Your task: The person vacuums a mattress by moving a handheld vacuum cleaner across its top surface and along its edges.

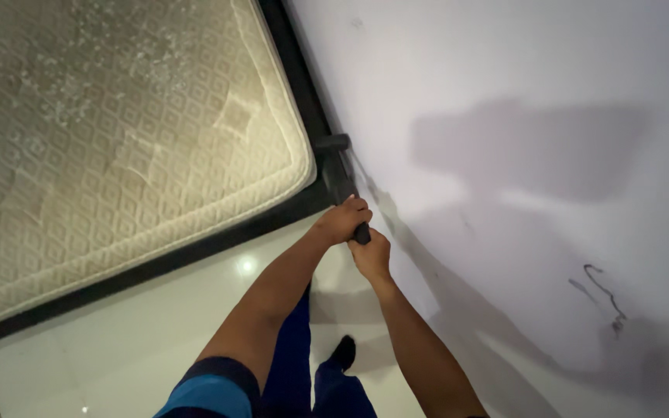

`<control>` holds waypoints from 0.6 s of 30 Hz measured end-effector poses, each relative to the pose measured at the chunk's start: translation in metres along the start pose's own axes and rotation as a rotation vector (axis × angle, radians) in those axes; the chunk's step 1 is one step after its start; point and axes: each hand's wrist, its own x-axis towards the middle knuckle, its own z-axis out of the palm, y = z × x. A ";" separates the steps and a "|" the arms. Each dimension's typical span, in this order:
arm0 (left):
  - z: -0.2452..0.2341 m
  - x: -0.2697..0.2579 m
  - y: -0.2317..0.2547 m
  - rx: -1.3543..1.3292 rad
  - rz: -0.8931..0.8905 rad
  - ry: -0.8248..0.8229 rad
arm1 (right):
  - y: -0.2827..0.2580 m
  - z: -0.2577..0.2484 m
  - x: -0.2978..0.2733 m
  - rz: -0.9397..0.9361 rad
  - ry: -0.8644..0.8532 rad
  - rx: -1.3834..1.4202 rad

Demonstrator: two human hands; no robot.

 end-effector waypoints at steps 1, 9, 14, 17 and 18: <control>-0.005 0.003 -0.001 0.001 0.003 0.000 | -0.006 0.000 0.002 -0.001 0.003 0.001; -0.046 0.018 -0.016 0.044 0.068 0.068 | -0.054 0.004 0.016 0.028 -0.033 0.099; -0.075 0.026 -0.024 -0.007 0.020 0.000 | -0.080 0.009 0.027 -0.019 -0.009 0.075; -0.083 0.025 -0.022 -0.010 -0.001 0.004 | -0.087 0.009 0.026 -0.004 -0.011 0.052; -0.084 0.026 -0.022 0.012 0.030 0.036 | -0.089 0.008 0.026 0.001 -0.017 0.044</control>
